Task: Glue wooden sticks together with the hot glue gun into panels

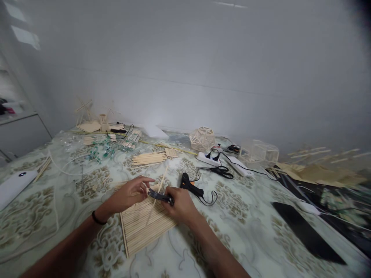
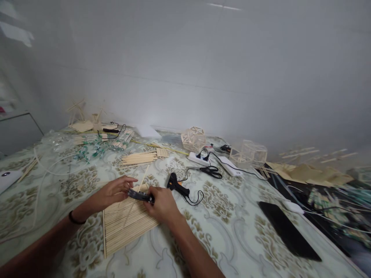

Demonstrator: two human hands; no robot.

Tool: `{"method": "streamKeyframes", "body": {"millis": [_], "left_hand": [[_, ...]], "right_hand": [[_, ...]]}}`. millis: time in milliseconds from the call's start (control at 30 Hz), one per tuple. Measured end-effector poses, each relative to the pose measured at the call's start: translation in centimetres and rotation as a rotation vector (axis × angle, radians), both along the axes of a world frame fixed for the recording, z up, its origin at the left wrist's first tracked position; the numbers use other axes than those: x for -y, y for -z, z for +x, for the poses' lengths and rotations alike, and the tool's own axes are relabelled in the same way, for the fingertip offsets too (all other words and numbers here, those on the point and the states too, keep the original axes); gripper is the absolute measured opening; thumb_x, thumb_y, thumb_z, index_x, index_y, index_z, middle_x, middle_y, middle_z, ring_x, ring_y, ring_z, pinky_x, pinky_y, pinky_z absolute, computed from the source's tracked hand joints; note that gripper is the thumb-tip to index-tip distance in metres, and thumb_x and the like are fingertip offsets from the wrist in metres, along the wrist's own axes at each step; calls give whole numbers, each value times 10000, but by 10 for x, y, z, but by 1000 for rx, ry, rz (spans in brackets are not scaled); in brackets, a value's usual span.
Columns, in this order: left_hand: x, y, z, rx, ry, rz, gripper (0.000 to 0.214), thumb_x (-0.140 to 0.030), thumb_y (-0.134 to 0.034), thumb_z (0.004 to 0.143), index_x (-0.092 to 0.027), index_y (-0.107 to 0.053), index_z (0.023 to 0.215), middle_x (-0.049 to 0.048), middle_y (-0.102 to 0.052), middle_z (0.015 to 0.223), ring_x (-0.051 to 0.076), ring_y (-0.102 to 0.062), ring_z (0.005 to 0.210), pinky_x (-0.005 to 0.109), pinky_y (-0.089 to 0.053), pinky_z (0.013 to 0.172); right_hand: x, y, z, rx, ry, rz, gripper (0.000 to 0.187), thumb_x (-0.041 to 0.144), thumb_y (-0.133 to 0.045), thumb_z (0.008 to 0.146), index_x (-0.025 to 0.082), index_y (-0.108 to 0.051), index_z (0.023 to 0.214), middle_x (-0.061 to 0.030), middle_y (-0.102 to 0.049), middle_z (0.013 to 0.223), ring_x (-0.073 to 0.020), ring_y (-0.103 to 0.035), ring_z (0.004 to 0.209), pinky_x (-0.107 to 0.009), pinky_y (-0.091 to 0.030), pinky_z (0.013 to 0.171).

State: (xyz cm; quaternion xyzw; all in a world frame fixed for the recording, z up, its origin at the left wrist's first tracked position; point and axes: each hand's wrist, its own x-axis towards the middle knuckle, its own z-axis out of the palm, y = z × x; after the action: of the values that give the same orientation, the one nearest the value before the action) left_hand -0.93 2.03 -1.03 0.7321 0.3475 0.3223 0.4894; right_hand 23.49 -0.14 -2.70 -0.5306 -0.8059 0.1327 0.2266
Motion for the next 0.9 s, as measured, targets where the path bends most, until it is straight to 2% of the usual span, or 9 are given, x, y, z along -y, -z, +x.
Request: {"method": "streamKeyframes", "body": {"millis": [100,200,300,400,700,900], "left_hand": [[7,-2,1,355,199,-211,635,-248,-764,888,-303,-538,1479,110,-585,1425,210,-667,1072,307,-528,885],[11,2,4,464,285,-314,638,-208,-802,868,-292,-575,1458,132,-632,1384,199,-723,935,326,-566,840],[11,4,5,452,313,-363,612,-178,-800,872,-245,-595,1445,120,-756,1124,207,-755,844,326,-587,797],[10,4,5,436,330,-385,654,-179,-815,863,-221,-577,1471,93,-796,942,206,-766,827,314,-593,802],[10,2,7,431,344,-430,693,-173,-869,807,-254,-607,1444,59,-802,965,192,-788,817,276,-605,779],[13,-2,5,413,340,-435,675,-195,-880,795,-238,-623,1418,46,-798,852,204,-786,797,294,-606,782]], "right_hand": [[1,6,-5,-17,-60,14,46,212,-667,756,198,-624,764,-44,-737,747,-184,-648,667,-258,-330,612],[1,12,-8,-31,-111,54,62,227,-680,758,193,-630,772,-44,-736,746,-184,-647,649,-260,-328,605],[1,16,-8,-49,-140,77,58,223,-660,767,190,-651,814,-50,-744,757,-192,-660,650,-264,-356,613],[2,18,-8,-55,-155,87,121,214,-649,763,183,-673,878,-65,-757,776,-209,-678,668,-272,-390,630],[3,15,-9,-97,-193,64,202,177,-627,760,170,-693,951,-59,-746,785,-206,-673,685,-265,-415,640],[5,15,-11,-101,-198,65,199,193,-617,772,178,-683,960,-46,-736,762,-199,-660,670,-263,-418,643]]}}
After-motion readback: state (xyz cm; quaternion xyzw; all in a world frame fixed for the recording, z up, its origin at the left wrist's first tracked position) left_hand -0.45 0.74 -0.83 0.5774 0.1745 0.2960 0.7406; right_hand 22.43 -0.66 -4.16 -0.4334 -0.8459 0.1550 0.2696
